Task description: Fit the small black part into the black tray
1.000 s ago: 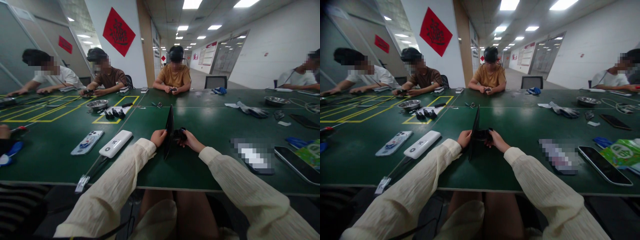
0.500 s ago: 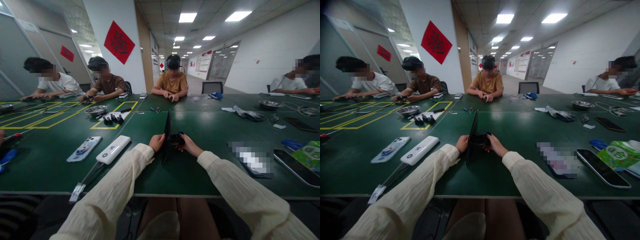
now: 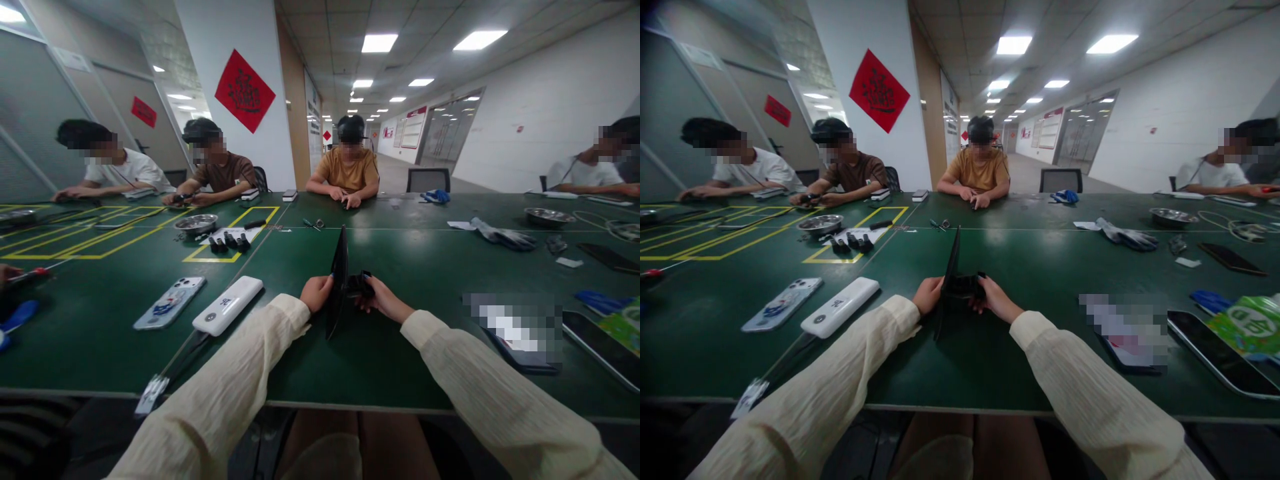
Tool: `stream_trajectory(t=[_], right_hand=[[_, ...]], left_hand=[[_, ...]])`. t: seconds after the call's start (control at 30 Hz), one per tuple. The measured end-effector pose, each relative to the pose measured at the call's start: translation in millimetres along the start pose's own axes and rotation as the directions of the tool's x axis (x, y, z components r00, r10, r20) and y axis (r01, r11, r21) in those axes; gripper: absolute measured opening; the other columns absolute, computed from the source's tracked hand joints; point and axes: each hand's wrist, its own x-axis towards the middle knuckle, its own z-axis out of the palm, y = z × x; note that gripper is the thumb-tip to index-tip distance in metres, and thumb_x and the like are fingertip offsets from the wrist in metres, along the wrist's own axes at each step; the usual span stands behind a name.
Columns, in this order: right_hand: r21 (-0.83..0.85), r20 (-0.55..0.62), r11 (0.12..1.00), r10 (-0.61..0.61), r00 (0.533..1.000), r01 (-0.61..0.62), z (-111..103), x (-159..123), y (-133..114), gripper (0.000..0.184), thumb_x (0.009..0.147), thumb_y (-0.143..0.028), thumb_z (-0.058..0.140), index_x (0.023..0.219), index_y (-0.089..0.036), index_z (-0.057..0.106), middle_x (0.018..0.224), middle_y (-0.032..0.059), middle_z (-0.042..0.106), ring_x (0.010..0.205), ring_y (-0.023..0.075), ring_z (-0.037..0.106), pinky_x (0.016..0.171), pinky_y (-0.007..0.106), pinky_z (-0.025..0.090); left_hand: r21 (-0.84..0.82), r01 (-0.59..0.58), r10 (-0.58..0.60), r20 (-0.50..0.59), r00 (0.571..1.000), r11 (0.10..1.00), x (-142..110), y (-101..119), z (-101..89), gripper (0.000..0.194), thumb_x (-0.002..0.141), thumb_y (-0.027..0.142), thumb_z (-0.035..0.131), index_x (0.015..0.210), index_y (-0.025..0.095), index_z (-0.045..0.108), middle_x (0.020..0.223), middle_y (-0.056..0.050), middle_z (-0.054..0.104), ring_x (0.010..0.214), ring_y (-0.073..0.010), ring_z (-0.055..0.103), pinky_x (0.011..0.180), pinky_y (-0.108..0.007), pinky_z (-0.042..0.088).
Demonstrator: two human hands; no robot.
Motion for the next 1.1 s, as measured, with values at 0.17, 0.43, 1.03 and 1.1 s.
stream_trajectory(t=[0.17, 0.43, 1.03, 1.1], right_hand=[[0.010, 0.018, 1.000, -0.001, 1.000, 0.000, -2.9, 1.7, 2.3, 0.026, 0.089, -0.039, 0.031, 0.092, -0.017, 0.043, 0.057, 0.0033, 0.062, 0.044, 0.0140, 0.057, 0.035, 0.020, 0.040], [0.019, 0.011, 1.000, 0.009, 1.000, -0.009, -1.0, -0.6, -0.4, 0.027, 0.090, -0.039, 0.030, 0.092, -0.016, 0.044, 0.056, 0.0042, 0.062, 0.044, 0.0140, 0.057, 0.035, 0.020, 0.039], [-0.006, -0.022, 0.998, 0.058, 0.998, -0.058, 5.9, -3.3, -8.1, 0.024, 0.091, -0.035, 0.027, 0.088, -0.016, 0.042, 0.051, 0.0032, 0.061, 0.039, 0.0134, 0.055, 0.032, 0.019, 0.038], [0.001, -0.004, 0.999, 0.039, 0.999, -0.039, 3.3, -1.8, -4.7, 0.026, 0.090, -0.037, 0.028, 0.089, -0.016, 0.043, 0.052, 0.0035, 0.061, 0.040, 0.0135, 0.056, 0.032, 0.019, 0.039]], left_hand=[[0.019, -0.009, 0.009, 0.009, 1.000, 1.000, 0.2, -0.9, 1.2, 0.051, 0.084, 0.047, 0.029, 0.056, 0.012, 0.054, 0.053, -0.001, 0.046, 0.058, -0.0157, 0.045, 0.055, -0.024, 0.034], [0.086, -0.061, 0.060, 0.022, 0.998, 0.994, 3.8, -6.5, 2.6, 0.054, 0.085, 0.048, 0.022, 0.058, 0.012, 0.053, 0.054, -0.001, 0.045, 0.055, -0.0146, 0.043, 0.055, -0.024, 0.033], [0.156, -0.045, 0.042, 0.024, 0.999, 0.987, 2.4, -6.0, 3.5, 0.055, 0.087, 0.043, 0.021, 0.061, 0.012, 0.058, 0.057, -0.004, 0.052, 0.060, -0.0175, 0.050, 0.058, -0.025, 0.034], [0.132, -0.042, 0.039, 0.021, 0.999, 0.990, -0.4, -3.9, 2.7, 0.053, 0.088, 0.042, 0.023, 0.065, 0.012, 0.060, 0.062, -0.005, 0.057, 0.064, -0.0185, 0.053, 0.060, -0.025, 0.036]])
